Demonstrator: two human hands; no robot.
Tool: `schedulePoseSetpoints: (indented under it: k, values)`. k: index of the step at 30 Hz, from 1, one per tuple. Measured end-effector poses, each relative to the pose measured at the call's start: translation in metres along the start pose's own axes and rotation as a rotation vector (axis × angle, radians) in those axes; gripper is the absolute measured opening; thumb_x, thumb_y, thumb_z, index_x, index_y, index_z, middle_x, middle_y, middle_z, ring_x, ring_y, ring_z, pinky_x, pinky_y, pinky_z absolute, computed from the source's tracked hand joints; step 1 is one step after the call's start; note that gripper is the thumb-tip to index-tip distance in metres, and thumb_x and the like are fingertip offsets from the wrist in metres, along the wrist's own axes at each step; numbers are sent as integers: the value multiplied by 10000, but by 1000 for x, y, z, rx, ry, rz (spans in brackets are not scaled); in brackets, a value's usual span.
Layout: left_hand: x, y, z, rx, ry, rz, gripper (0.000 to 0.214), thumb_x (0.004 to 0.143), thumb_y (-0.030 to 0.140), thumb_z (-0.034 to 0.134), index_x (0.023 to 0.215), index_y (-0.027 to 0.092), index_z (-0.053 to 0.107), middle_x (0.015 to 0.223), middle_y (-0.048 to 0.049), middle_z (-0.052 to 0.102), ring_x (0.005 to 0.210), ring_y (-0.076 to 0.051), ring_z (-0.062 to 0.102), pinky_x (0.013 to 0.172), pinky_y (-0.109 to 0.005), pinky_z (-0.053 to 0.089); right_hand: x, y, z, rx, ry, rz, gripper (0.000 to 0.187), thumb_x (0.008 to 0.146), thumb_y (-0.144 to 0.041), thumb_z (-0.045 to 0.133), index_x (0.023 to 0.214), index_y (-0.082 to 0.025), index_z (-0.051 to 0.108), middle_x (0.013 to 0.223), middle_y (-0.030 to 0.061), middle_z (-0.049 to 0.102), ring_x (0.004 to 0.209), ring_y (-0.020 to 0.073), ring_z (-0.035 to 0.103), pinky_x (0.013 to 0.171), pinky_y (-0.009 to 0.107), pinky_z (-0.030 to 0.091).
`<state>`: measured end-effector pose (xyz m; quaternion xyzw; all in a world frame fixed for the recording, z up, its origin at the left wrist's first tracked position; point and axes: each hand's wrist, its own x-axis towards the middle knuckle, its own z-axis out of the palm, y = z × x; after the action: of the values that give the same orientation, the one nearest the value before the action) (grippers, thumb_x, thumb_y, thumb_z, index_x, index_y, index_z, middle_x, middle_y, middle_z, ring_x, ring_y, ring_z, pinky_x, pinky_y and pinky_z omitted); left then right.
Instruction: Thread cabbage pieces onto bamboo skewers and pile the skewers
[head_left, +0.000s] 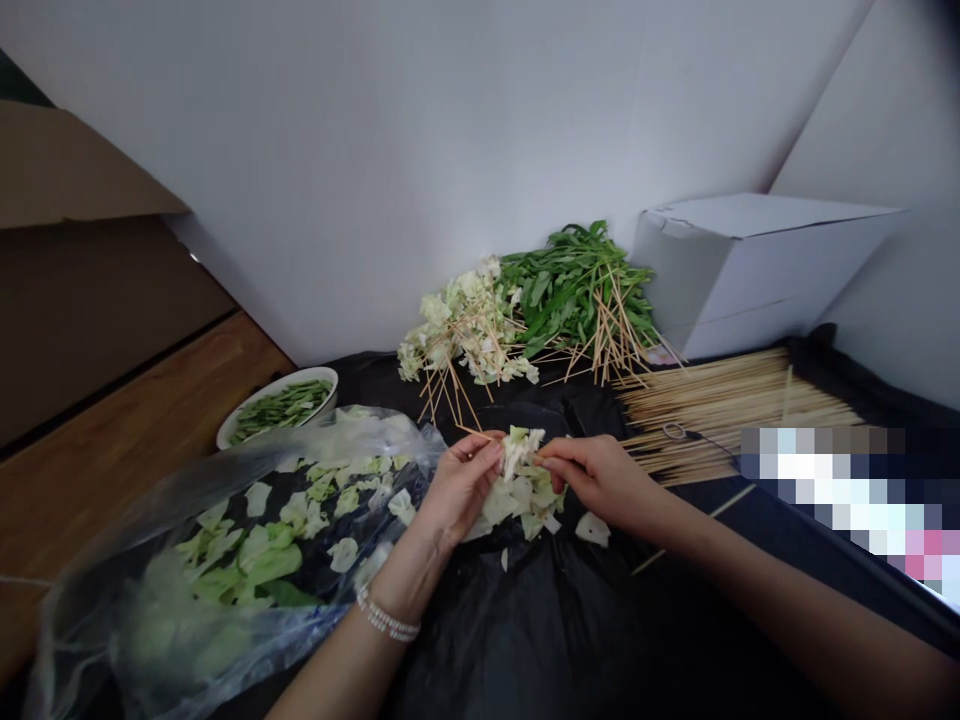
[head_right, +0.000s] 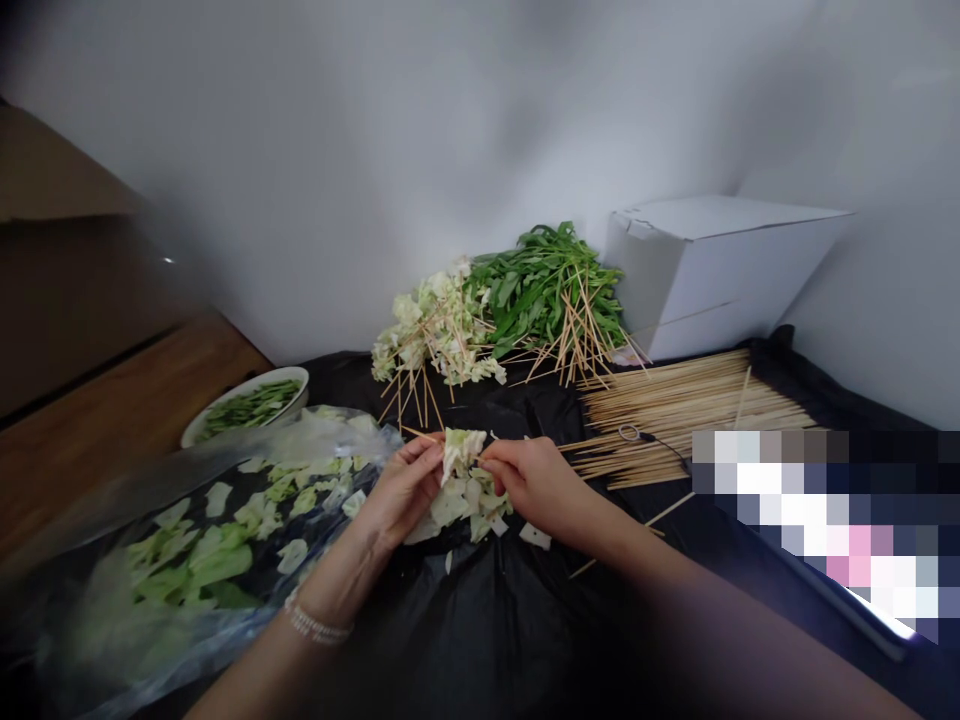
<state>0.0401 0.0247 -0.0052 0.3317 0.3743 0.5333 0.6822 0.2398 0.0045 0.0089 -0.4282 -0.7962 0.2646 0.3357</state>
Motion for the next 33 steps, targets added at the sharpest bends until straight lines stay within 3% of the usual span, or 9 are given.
schedulePoseSetpoints:
  k: [5,9,13,17,21,24,29,31,33]
  values:
    - [0,2,0,83,-48,98,301,610,310,886,828,147,757,858,-34,726,723,-115,638,716,-237,501,1,-2,2,83,15,47,275,921,-234,470,801,-186,713,652,-7,674,552,106,540,588,233,384]
    - [-4,4,0,191,-129,97,316,636,279,874,910,167,766,938,-49,738,786,-127,643,749,-238,493,0,-1,3,132,23,48,253,915,-231,485,844,-191,725,646,-10,664,577,111,559,598,227,394]
    - [-6,6,1,162,-106,60,316,594,268,895,865,164,770,864,-36,741,742,-120,643,726,-233,496,-1,0,4,111,23,11,257,919,-218,482,905,-200,738,668,-4,672,591,118,575,607,229,417]
    - [-4,10,0,66,-56,-14,365,517,236,927,832,145,768,758,-16,724,647,-94,625,664,-208,498,-5,2,8,-111,91,-131,339,936,-190,411,1086,-189,715,849,62,706,762,166,632,692,267,455]
    - [-1,16,-3,4,-20,-45,415,487,220,940,850,122,764,712,-6,706,633,-73,618,647,-171,499,-8,5,11,-352,110,-156,437,927,-146,328,1211,-150,660,837,96,678,733,178,608,647,281,446]
    - [-2,18,-3,10,-21,-29,384,511,230,932,840,128,762,731,-9,710,657,-78,629,676,-177,516,-5,4,7,-150,76,-128,377,938,-200,371,1129,-179,695,814,69,682,730,160,597,674,275,450]
    - [-5,20,1,41,-35,33,350,531,220,920,831,128,764,686,3,690,613,-63,604,612,-154,501,2,3,-7,370,-244,137,324,945,-325,446,1006,-164,720,599,-13,621,465,94,456,480,221,368]
    - [-3,21,0,34,-26,39,348,537,216,916,834,120,763,671,5,680,612,-63,600,610,-151,497,2,4,-8,344,-217,141,304,933,-315,470,994,-172,731,617,-7,649,482,99,492,496,223,389]
    - [-2,22,-2,30,-5,54,332,558,206,906,843,118,760,677,7,677,600,-55,588,604,-147,489,1,4,-6,214,-56,61,267,911,-268,498,977,-195,746,757,25,723,645,134,618,628,251,466]
